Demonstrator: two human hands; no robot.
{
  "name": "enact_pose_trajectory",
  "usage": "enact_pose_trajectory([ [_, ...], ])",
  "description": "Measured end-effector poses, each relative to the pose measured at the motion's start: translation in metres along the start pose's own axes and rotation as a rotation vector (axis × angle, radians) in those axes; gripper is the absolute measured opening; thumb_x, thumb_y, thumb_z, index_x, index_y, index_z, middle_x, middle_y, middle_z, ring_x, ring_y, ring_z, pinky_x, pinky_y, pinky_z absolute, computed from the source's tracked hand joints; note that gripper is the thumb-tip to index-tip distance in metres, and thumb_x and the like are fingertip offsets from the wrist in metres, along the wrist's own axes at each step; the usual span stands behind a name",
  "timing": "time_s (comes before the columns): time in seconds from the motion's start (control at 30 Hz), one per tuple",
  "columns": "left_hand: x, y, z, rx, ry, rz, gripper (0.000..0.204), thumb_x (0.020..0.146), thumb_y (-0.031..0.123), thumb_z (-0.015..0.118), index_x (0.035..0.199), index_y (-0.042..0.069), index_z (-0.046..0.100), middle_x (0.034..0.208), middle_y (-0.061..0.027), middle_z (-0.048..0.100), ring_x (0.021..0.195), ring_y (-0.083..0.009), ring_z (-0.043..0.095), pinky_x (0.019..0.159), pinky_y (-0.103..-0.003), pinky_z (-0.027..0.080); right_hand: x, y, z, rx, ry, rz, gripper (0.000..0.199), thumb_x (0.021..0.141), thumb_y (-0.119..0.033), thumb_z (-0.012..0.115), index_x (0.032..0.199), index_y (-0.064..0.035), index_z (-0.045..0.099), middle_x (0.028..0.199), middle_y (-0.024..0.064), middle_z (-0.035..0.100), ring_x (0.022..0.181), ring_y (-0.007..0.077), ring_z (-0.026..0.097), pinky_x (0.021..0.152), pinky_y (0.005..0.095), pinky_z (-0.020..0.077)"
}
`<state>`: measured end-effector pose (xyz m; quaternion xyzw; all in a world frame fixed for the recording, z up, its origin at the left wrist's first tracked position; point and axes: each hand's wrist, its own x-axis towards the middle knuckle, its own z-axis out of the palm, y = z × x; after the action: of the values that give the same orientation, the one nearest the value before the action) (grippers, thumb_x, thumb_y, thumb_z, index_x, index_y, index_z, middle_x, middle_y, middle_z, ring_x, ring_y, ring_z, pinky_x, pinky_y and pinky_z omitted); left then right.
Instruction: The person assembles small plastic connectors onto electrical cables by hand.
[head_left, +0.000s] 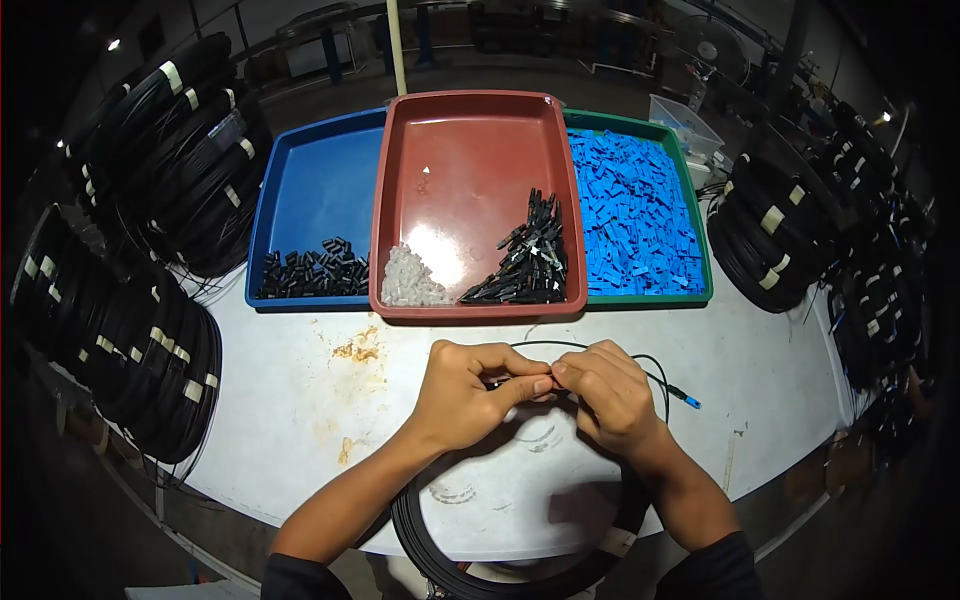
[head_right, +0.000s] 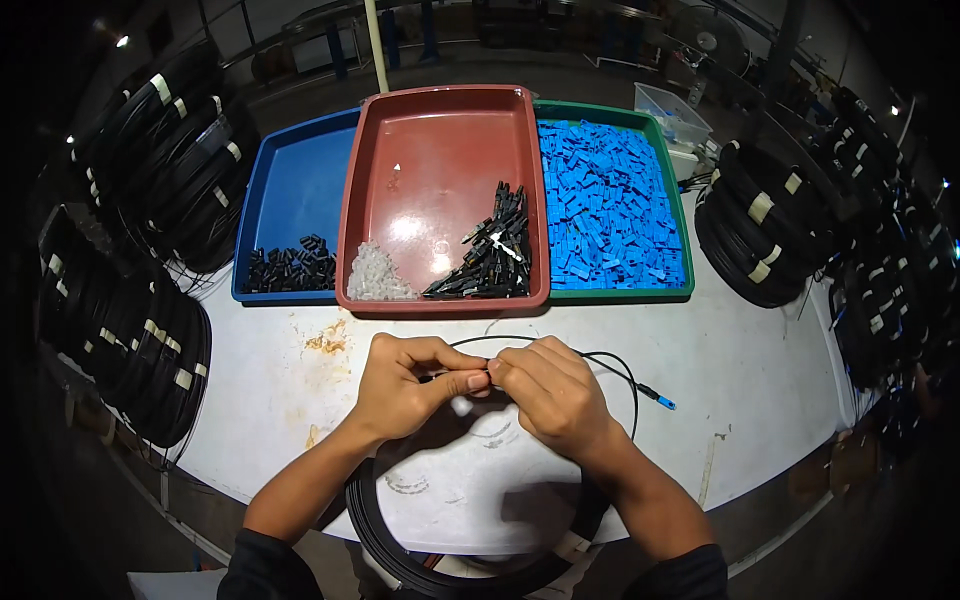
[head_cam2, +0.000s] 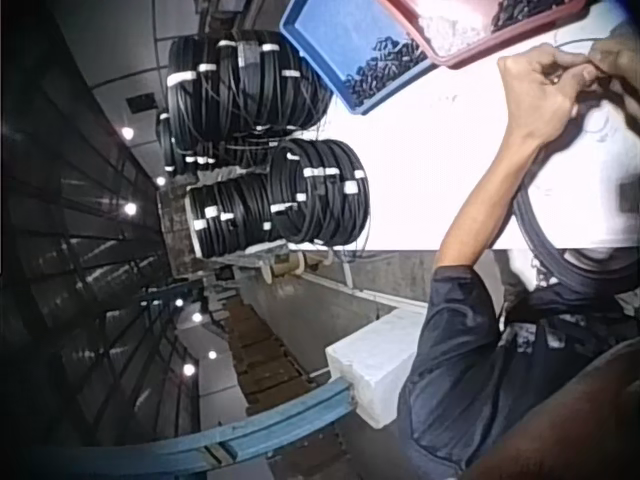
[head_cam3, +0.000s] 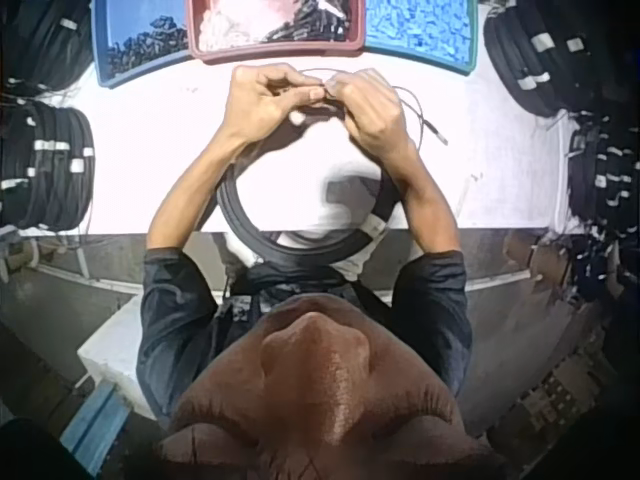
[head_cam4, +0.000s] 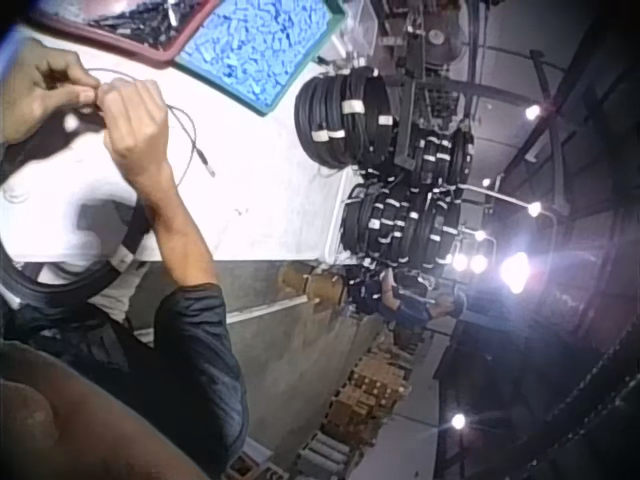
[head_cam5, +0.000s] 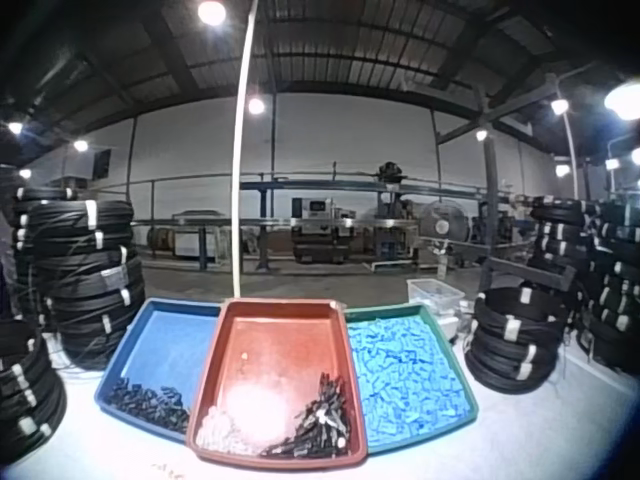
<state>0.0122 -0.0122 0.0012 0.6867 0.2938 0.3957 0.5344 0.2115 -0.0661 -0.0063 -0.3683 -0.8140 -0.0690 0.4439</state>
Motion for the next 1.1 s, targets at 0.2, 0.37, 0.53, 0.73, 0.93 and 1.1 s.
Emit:
enact_pose_trajectory([
  [0.2, 0.006, -0.011, -0.011, 0.873, 0.011, 1.135, 0.029, 0.061, -0.001, 0.08, 0.09, -0.002, 0.075, 0.098, -0.0137, 0.076, 0.063, -0.0216, 0.064, 0.058, -0.034, 0.055, -0.001, -0.006, 0.004, 0.523, -0.177, 0.715, 0.015, 0.08, 0.014, 0.064, 0.092, 0.0051, 0.066, 0.079, 0.0136, 0.07, 0.065, 0.0232, 0.067, 0.06, 0.0342, 0.0541],
  [0.37, 0.0, -0.009, -0.002, 0.396, 0.098, 0.476, 0.012, 0.076, 0.0, 0.079, 0.088, -0.002, 0.078, 0.082, -0.0141, 0.076, 0.067, -0.0224, 0.073, 0.064, -0.029, 0.058, 0.003, -0.004, 0.003, 0.191, -0.014, 0.257, 0.012, 0.077, 0.011, 0.066, 0.088, 0.0044, 0.065, 0.083, 0.0142, 0.069, 0.069, 0.0247, 0.067, 0.065, 0.0351, 0.0544],
  [0.53, 0.0, 0.001, 0.0, 0.414, -0.005, 0.454, 0.015, 0.077, -0.005, 0.079, 0.092, -0.004, 0.078, 0.084, -0.0197, 0.076, 0.073, -0.0237, 0.075, 0.07, -0.031, 0.061, 0.0, 0.001, -0.001, 0.045, -0.009, 0.028, 0.022, 0.072, 0.013, 0.069, 0.091, 0.0035, 0.066, 0.083, 0.0145, 0.071, 0.068, 0.029, 0.067, 0.064, 0.0366, 0.0535],
  [0.73, 0.004, -0.004, -0.014, 0.797, -0.117, 0.918, 0.011, 0.079, -0.001, 0.08, 0.09, -0.002, 0.08, 0.083, -0.0195, 0.077, 0.074, -0.0248, 0.076, 0.071, -0.032, 0.061, -0.003, -0.003, 0.008, 0.301, -0.061, 0.351, 0.014, 0.081, 0.009, 0.068, 0.093, 0.0029, 0.065, 0.085, 0.014, 0.07, 0.074, 0.0303, 0.068, 0.069, 0.0373, 0.0534],
  [0.93, 0.002, -0.004, 0.001, 0.189, 0.02, 0.267, 0.013, 0.078, 0.0, 0.078, 0.092, 0.0, 0.079, 0.082, -0.015, 0.077, 0.068, -0.0203, 0.073, 0.063, -0.03, 0.057, -0.002, -0.001, 0.002, 0.074, -0.026, 0.098, 0.01, 0.082, 0.008, 0.067, 0.088, 0.0013, 0.064, 0.082, 0.0122, 0.069, 0.072, 0.0288, 0.066, 0.068, 0.0366, 0.0532],
  [1.1, 0.006, -0.006, -0.004, 0.743, 0.026, 0.914, 0.02, 0.071, -0.004, 0.076, 0.091, 0.002, 0.076, 0.088, -0.0121, 0.077, 0.072, -0.0241, 0.072, 0.064, -0.034, 0.058, 0.0, -0.008, 0.001, 0.473, -0.171, 0.729, 0.002, 0.09, 0.005, 0.066, 0.091, 0.003, 0.064, 0.082, 0.0136, 0.069, 0.069, 0.0244, 0.068, 0.059, 0.0342, 0.0522],
])
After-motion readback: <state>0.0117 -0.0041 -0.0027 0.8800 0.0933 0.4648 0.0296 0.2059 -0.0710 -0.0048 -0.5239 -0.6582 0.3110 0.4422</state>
